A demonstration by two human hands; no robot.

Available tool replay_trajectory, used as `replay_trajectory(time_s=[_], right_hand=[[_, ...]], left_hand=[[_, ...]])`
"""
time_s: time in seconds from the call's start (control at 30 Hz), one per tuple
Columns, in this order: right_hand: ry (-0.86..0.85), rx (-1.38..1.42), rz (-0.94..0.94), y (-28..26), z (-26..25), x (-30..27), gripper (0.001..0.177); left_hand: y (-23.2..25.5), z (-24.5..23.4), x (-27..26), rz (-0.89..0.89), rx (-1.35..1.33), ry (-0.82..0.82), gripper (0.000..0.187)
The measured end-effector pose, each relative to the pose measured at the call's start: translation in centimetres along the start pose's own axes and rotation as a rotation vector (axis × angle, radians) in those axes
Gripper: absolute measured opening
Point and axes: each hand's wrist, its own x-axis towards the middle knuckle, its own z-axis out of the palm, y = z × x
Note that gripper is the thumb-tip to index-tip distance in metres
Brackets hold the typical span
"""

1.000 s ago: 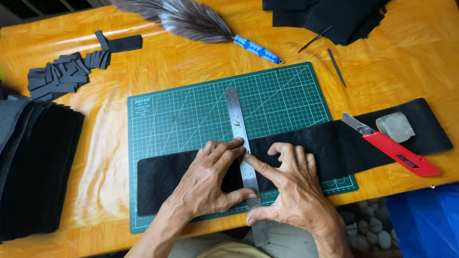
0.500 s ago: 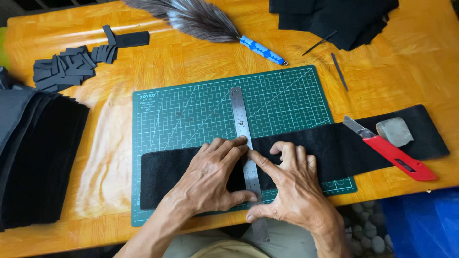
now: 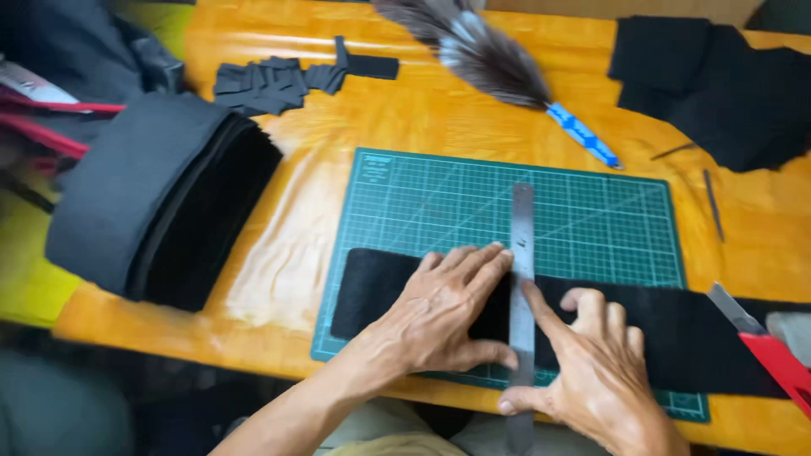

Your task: The person measures and cuts black fabric strips on a green cutting mat using a metal ruler and a red utility knife. After cutting, they use a feather duster to clean the fabric and the mat, then repeat the measuring and cutting process.

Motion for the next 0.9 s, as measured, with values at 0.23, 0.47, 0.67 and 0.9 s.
replay_trajectory(time_s=[0.23, 0.47, 0.67, 0.9], right_hand=[[-0.054, -0.075, 0.036, 0.8, 1.4, 0.9, 0.159], [-0.150, -0.139, 0.166, 0.5, 0.8, 1.7, 0.160], [0.233, -0.211, 0.126, 2.3, 5.4, 1.8, 0.154], [1.050, -0.237, 0.028, 3.8, 11.9, 4.3, 0.029]], left_hand=[[-6.8, -5.9, -2.5, -0.396, 0.020, -0.078, 0.075], [-10.5, -10.8, -4.2, -0.522, -0.429, -0.310, 0.061], [-12.1, -9.4, -5.8, -0.562, -0.310, -0.206, 0.038], [-11.2, -8.5, -7.4, -0.367, -0.172, 0.007, 0.063]])
